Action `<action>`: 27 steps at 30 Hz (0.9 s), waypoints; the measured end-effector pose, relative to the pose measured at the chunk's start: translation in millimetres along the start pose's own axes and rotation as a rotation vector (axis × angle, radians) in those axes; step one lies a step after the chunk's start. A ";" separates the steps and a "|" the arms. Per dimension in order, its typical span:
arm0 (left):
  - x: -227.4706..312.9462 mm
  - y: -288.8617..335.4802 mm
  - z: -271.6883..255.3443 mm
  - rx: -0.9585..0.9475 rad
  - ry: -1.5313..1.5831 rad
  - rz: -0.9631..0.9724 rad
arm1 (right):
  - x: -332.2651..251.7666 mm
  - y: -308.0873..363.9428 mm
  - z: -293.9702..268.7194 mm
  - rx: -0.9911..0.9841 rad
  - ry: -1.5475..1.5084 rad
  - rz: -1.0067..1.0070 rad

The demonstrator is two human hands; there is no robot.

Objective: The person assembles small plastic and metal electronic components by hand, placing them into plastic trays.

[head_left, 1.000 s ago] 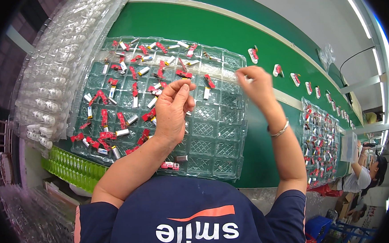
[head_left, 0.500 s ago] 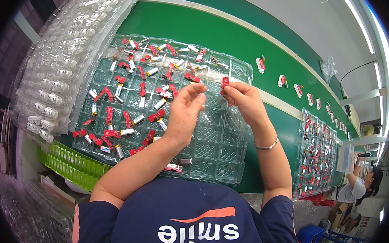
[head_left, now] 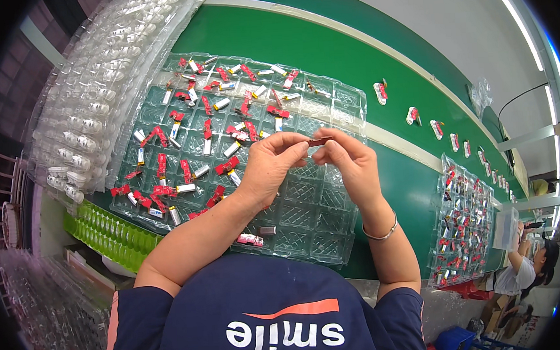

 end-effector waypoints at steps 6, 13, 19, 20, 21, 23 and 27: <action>7.7 2.4 0.2 -0.016 0.008 0.003 | -22.7 -1.5 2.9 -0.057 0.841 -0.750; 5.4 2.3 -0.5 -0.027 -0.142 0.119 | -28.1 6.7 10.7 -0.155 0.978 -0.821; 32.9 26.7 5.7 -0.018 -0.255 0.207 | -18.3 13.0 8.7 -0.094 0.834 -0.735; 43.8 31.7 3.4 -0.014 -0.296 0.305 | -11.1 10.6 5.2 -0.067 0.664 -0.546; 54.3 35.7 -2.0 -0.010 -0.338 0.399 | -2.7 8.6 1.3 -0.043 0.498 -0.351; 94.4 52.8 -24.6 0.051 -0.573 0.522 | 7.4 6.0 -2.9 -0.027 0.331 -0.177; 186.5 100.5 -100.1 0.396 -1.142 0.767 | 27.6 -0.3 -7.7 0.089 -0.386 0.194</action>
Point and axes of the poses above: each hand's wrist, its own y-axis away from the middle knuckle, its own z-axis out of the palm, x = y × z, the point moved 2 cm from there along -y, towards the middle knuckle, and after that the axes turned 6 degrees about -z, right-handed, at the moved point
